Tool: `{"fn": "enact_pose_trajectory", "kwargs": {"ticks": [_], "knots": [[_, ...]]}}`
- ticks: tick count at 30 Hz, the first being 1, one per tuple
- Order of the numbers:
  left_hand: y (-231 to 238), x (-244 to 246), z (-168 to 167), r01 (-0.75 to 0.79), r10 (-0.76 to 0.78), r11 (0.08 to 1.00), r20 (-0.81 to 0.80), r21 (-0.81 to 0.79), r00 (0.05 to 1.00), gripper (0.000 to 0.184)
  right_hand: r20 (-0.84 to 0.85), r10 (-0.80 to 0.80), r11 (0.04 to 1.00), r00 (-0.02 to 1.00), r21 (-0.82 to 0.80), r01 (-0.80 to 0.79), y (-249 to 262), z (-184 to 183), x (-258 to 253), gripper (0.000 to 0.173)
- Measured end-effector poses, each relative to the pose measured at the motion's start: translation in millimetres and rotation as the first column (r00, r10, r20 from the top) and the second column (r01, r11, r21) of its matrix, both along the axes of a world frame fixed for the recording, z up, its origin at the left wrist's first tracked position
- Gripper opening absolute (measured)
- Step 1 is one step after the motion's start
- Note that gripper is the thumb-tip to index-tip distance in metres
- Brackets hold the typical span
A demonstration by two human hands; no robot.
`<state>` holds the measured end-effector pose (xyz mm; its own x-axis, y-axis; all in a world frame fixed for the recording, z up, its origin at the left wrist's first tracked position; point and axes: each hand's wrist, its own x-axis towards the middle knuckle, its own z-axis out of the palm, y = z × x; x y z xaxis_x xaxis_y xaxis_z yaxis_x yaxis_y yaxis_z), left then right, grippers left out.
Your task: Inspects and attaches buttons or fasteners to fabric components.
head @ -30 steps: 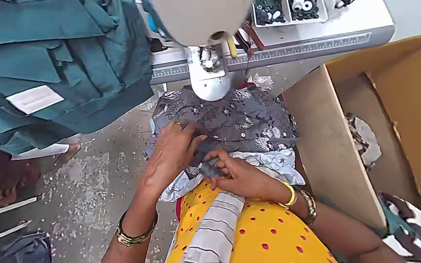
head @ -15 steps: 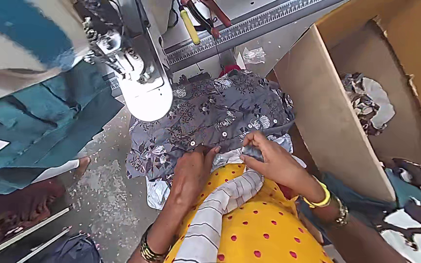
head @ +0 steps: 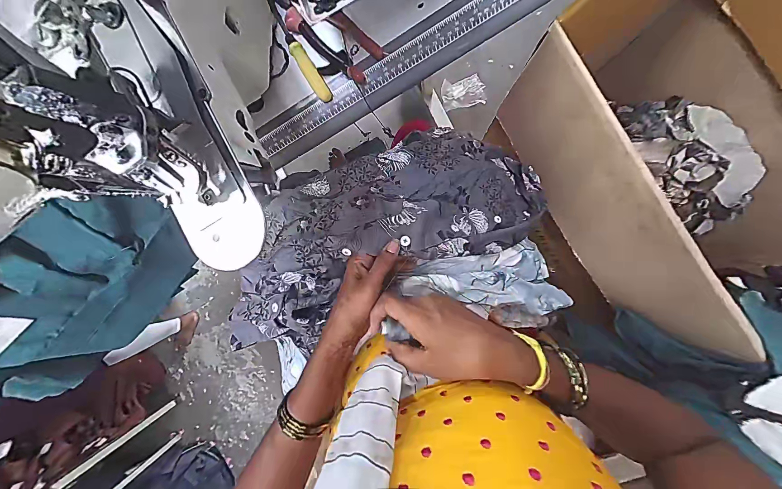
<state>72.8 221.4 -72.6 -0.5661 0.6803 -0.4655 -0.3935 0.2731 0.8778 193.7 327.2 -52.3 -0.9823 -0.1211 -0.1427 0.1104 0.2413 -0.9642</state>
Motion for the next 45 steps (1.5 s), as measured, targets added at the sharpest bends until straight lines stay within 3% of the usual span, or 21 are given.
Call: {"fn": "enact_pose_trajectory", "kwargs": {"ticks": [6,11,39,42,45], "knots": [[-11,-6,-1,0.134,-0.137,0.956,-0.006,0.26,0.991,0.022,-0.097,0.03,0.992,0.995,-0.116,-0.041,-5,1,-7,0.019],[-10,-10,-1,0.197,-0.188,0.938,-0.06,0.286,0.98,0.025,-0.076,0.019,0.993,0.997,-0.114,-0.028,-1,0,-5,0.019],[-15,-12,-4,0.216,-0.176,0.924,-0.152,0.316,0.973,0.022,0.058,0.017,0.999,0.998,-0.031,-0.015,0,5,-1,0.022],[-13,-13,-3,0.189,-0.168,0.933,-0.094,0.305,0.981,0.025,0.092,0.024,0.999,0.995,-0.032,-0.021,6,7,1,0.024],[-4,-16,5,0.132,-0.234,0.89,0.188,0.437,0.954,0.046,0.196,0.059,0.996,0.979,0.051,-0.07,29,12,6,0.027]]}}
